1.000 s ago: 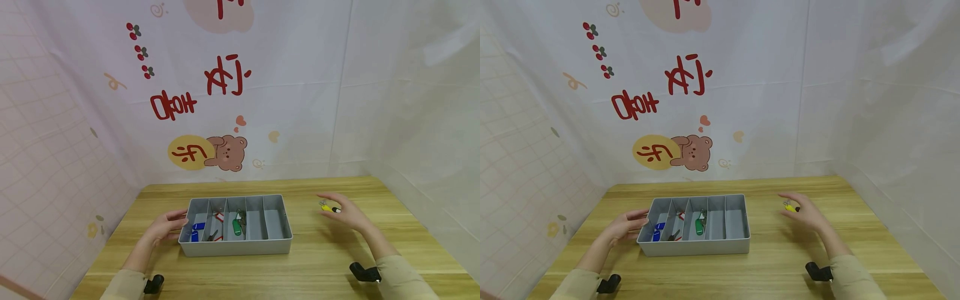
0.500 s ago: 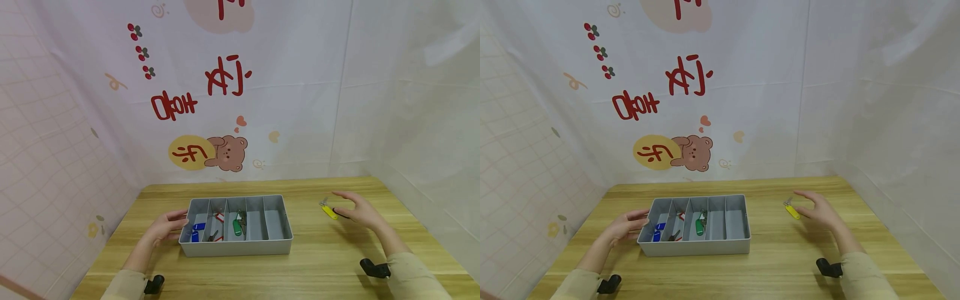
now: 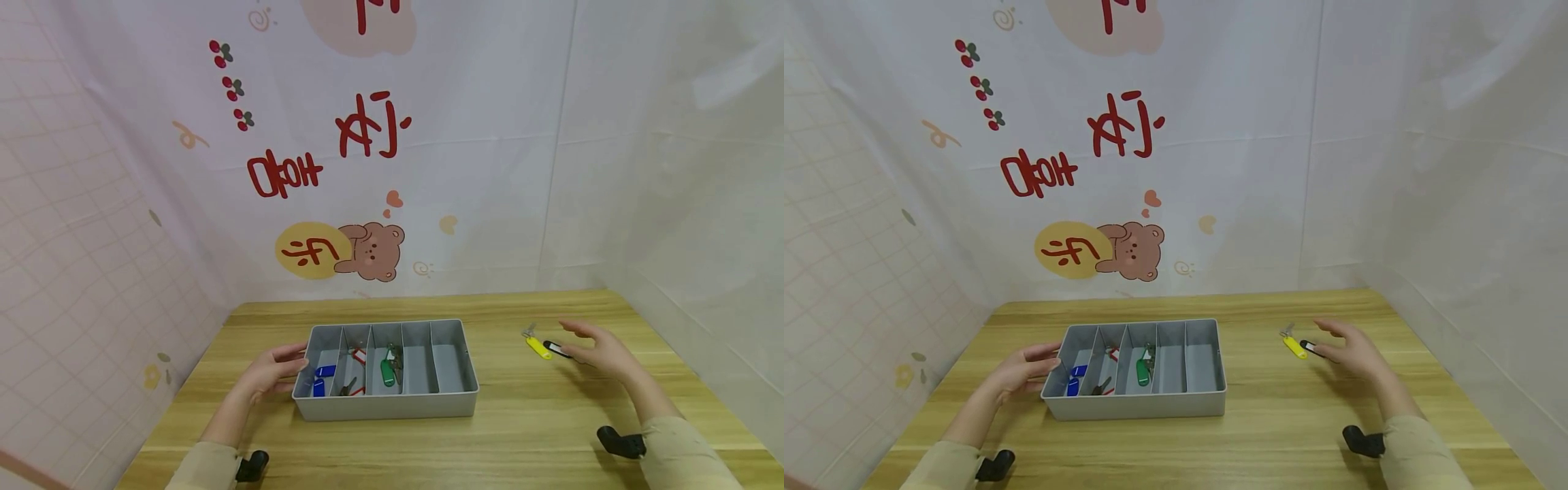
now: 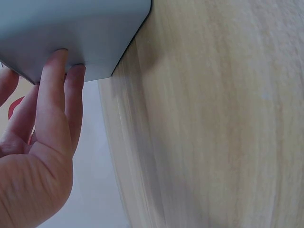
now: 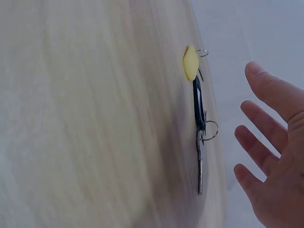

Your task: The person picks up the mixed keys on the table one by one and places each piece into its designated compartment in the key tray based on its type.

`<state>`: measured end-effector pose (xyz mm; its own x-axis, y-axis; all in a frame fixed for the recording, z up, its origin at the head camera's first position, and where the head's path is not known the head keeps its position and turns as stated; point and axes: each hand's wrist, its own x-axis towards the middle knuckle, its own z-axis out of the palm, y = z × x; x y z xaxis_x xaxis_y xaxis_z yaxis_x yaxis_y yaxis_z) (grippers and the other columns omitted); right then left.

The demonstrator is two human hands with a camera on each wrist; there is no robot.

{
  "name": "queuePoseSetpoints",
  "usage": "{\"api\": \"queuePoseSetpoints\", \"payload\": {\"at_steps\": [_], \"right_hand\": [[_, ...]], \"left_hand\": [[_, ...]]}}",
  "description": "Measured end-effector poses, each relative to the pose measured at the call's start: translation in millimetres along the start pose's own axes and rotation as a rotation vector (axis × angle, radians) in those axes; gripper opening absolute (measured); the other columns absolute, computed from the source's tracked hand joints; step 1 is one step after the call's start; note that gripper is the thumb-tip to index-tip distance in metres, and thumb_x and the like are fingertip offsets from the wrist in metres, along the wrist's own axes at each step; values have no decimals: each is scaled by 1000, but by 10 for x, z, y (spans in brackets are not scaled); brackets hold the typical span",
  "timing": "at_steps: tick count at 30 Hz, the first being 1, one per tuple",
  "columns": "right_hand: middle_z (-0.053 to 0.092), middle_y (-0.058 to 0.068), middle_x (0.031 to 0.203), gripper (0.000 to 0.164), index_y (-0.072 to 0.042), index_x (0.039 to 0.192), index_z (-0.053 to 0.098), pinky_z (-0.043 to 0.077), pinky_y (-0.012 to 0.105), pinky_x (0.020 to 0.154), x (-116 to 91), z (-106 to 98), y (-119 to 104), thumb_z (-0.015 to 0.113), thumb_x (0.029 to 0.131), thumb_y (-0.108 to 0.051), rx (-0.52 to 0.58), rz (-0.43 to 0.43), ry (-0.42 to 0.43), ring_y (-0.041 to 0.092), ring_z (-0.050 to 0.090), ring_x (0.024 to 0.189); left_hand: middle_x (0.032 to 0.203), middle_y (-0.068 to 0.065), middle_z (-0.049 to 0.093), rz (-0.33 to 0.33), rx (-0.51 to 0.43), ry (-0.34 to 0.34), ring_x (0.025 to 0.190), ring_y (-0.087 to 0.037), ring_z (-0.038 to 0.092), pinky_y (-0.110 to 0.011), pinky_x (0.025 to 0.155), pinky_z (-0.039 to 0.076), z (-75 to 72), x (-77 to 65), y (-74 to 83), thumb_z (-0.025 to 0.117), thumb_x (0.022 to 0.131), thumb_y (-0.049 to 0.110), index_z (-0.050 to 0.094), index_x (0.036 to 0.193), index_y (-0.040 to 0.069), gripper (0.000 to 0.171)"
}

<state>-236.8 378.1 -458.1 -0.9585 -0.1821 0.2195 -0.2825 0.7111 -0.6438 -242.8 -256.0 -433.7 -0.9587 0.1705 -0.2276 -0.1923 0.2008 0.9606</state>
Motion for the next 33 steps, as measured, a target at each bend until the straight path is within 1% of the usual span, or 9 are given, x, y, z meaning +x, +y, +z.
{"api": "queuePoseSetpoints", "payload": {"at_steps": [5,8,12,17,19,23,25,28,33], "right_hand": [[49,30,140,59,5,143,47,41,68,91,-50,6,77,69,95,-20,13,34,-5,53,43,123],[49,31,139,58,7,142,47,43,65,90,-75,7,118,68,96,-21,16,48,-9,53,44,122],[53,31,134,56,9,139,50,49,54,86,-99,8,168,69,95,-20,5,63,-5,50,49,116],[60,27,127,52,7,135,55,50,38,80,-117,13,215,71,94,-21,-41,73,10,39,57,107],[62,25,125,50,6,133,58,50,34,78,-124,17,230,71,93,-22,-56,83,16,32,58,103],[64,23,122,47,4,130,61,50,27,75,-140,22,250,72,93,-23,-43,116,12,18,58,96],[65,22,119,45,4,128,63,50,25,74,-145,26,261,72,93,-23,-36,133,14,15,59,93],[67,20,114,42,3,125,65,50,25,72,-146,30,284,72,93,-23,-42,147,16,13,59,90],[70,13,104,36,1,118,69,49,32,71,-138,45,327,74,91,-23,-96,141,34,14,59,84]], "left_hand": [[142,-28,47,3,1,-4,111,-29,62,-46,84,57,0,3,-3,66,95,11,38,148,-5,62],[142,-28,48,2,1,-2,112,-29,62,-46,83,57,0,7,-7,65,96,10,38,148,-6,61],[142,-28,47,1,-2,-2,112,-30,61,-46,83,57,-2,10,-12,65,95,9,38,148,-6,62],[144,-28,46,1,-1,-5,113,-30,61,-45,83,57,-7,16,-15,67,95,11,38,149,-6,64],[144,-29,45,2,-6,-7,114,-30,60,-46,84,57,-8,16,-14,67,94,11,37,149,-6,64],[145,-30,44,2,-19,-15,113,-30,61,-46,84,57,-9,13,-11,68,94,11,36,149,-6,65],[145,-30,44,2,-25,-16,112,-29,61,-45,84,57,-9,9,-8,68,94,10,37,149,-7,65],[144,-30,44,1,-22,-21,111,-29,62,-45,84,57,-12,7,-4,69,94,12,36,149,-6,66],[143,-29,45,-4,-27,-13,108,-27,63,-44,84,57,-16,11,1,71,92,13,39,149,-5,67]]}}
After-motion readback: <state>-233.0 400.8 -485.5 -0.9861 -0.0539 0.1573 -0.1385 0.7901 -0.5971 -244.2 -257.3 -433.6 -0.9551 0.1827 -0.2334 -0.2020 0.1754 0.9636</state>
